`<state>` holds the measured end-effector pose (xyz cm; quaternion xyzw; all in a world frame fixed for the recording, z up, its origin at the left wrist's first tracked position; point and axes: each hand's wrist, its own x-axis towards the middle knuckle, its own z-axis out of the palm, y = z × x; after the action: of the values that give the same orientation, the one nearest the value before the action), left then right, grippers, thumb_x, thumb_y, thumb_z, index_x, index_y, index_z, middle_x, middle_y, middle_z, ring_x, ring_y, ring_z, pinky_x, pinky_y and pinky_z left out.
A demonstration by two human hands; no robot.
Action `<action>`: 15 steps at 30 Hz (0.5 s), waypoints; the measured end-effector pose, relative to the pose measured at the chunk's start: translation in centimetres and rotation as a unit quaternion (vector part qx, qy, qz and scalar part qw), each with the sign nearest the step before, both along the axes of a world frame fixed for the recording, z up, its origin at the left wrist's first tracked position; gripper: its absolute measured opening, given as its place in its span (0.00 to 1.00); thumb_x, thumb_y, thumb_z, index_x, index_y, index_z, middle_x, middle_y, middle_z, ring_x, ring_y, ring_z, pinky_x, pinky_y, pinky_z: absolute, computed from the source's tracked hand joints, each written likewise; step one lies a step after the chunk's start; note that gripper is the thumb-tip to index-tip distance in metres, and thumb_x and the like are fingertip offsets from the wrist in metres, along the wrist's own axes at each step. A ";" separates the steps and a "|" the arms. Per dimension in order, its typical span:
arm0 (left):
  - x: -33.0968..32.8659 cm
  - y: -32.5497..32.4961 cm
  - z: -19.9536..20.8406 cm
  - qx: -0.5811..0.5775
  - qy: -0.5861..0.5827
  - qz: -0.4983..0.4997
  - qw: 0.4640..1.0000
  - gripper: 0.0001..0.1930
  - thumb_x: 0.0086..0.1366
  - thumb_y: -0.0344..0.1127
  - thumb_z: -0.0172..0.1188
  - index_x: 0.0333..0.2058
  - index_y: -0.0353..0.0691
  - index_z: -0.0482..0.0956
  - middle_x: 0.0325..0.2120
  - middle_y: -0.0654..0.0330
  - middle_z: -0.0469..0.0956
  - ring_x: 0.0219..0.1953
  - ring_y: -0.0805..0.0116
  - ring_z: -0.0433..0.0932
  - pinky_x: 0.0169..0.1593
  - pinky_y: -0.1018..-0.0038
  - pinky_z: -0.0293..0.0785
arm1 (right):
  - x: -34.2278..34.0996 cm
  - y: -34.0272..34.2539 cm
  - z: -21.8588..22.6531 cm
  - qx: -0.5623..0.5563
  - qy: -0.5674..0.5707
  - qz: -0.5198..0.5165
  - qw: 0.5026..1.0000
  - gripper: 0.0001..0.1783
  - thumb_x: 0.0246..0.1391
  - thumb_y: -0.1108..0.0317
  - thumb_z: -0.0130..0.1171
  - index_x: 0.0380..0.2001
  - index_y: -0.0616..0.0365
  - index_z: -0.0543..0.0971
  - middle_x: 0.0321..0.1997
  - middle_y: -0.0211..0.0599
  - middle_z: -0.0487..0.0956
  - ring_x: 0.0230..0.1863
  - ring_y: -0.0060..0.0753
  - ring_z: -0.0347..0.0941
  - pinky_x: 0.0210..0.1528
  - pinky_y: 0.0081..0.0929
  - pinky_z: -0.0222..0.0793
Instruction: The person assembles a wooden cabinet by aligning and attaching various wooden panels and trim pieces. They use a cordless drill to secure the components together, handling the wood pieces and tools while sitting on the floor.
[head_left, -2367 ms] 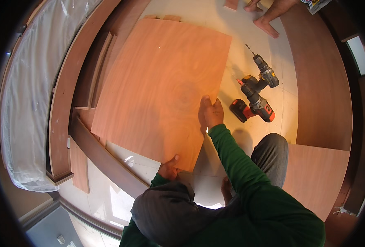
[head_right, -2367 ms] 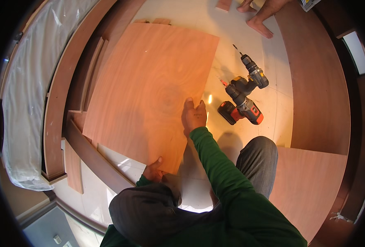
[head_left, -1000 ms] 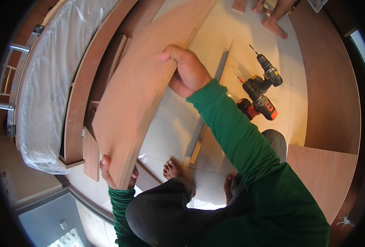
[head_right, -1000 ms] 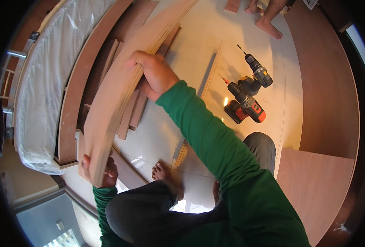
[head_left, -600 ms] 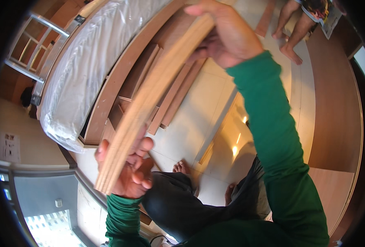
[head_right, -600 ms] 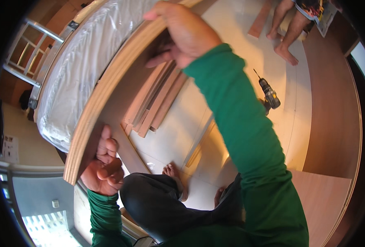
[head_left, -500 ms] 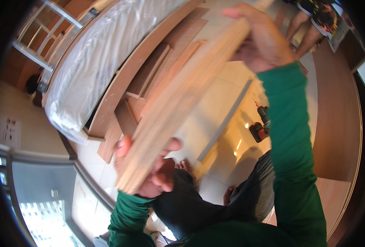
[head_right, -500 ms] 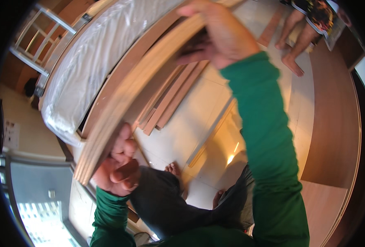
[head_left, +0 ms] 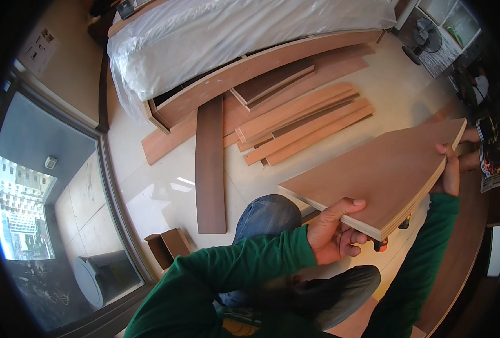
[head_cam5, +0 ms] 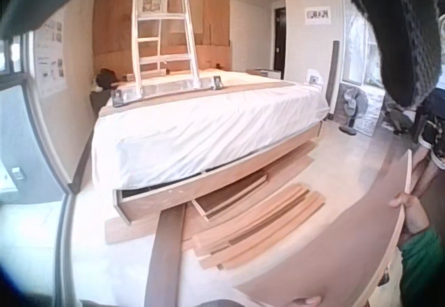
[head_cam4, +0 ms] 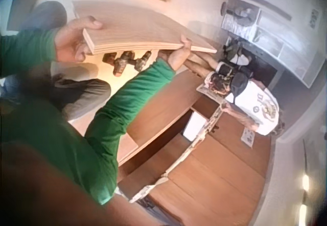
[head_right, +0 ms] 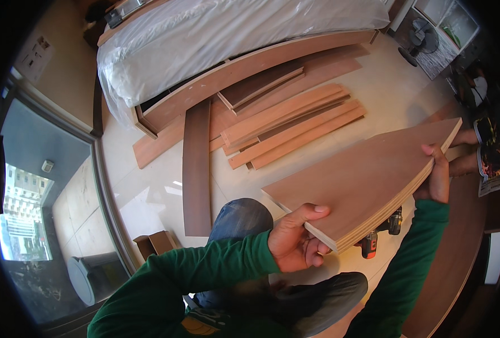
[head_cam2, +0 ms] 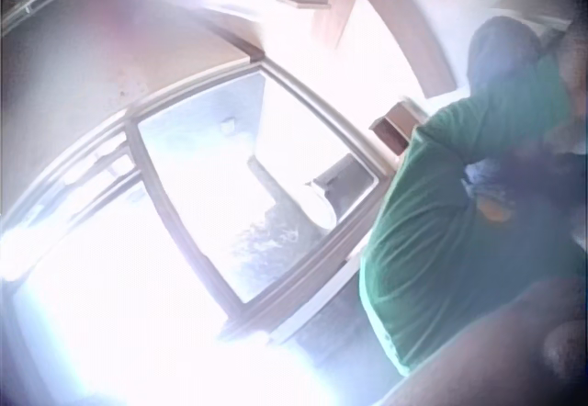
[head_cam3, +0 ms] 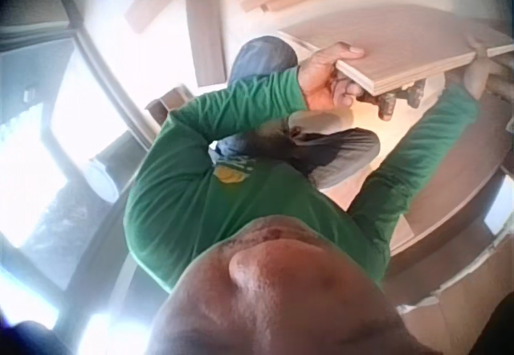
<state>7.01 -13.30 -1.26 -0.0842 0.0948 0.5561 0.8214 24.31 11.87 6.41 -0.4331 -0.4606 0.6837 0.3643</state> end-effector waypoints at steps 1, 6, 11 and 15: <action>-0.3 0.4 -0.6 -0.004 -0.006 -0.009 1.000 0.25 0.63 0.49 0.60 0.49 0.32 0.73 0.27 0.56 0.83 0.23 0.73 0.83 0.21 0.74 0.82 | -0.3 0.2 -0.2 -0.003 -0.004 -0.003 1.000 0.23 0.51 0.59 0.57 0.47 0.59 0.71 0.45 0.41 0.74 0.47 0.42 0.74 0.53 0.39 0.71; -1.4 2.2 -3.0 -0.018 -0.004 -0.039 0.999 0.25 0.64 0.50 0.59 0.49 0.33 0.74 0.30 0.56 0.83 0.25 0.74 0.83 0.23 0.74 0.83 | 0.1 3.4 -4.1 0.026 -0.028 -0.006 0.999 0.27 0.49 0.58 0.57 0.50 0.62 0.70 0.48 0.44 0.74 0.49 0.42 0.73 0.53 0.39 0.71; -2.6 3.3 -5.6 -0.008 0.007 -0.066 0.998 0.24 0.60 0.54 0.63 0.46 0.41 0.76 0.36 0.58 0.84 0.28 0.79 0.82 0.25 0.80 0.78 | -1.2 4.0 -5.7 0.013 -0.039 -0.035 0.999 0.26 0.48 0.60 0.57 0.49 0.64 0.70 0.45 0.45 0.74 0.46 0.43 0.75 0.49 0.38 0.73; -3.2 3.5 -7.6 -0.021 -0.013 -0.068 0.997 0.27 0.60 0.54 0.63 0.51 0.41 0.74 0.41 0.55 0.83 0.28 0.78 0.83 0.25 0.80 0.79 | -1.9 5.3 -7.5 0.037 -0.073 -0.075 0.994 0.21 0.48 0.64 0.56 0.44 0.65 0.71 0.39 0.44 0.75 0.38 0.42 0.76 0.42 0.36 0.76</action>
<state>3.84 -9.75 -8.83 -0.1023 0.1010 0.4957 0.8565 22.41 17.14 -1.10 -0.5011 -0.4770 0.6036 0.3962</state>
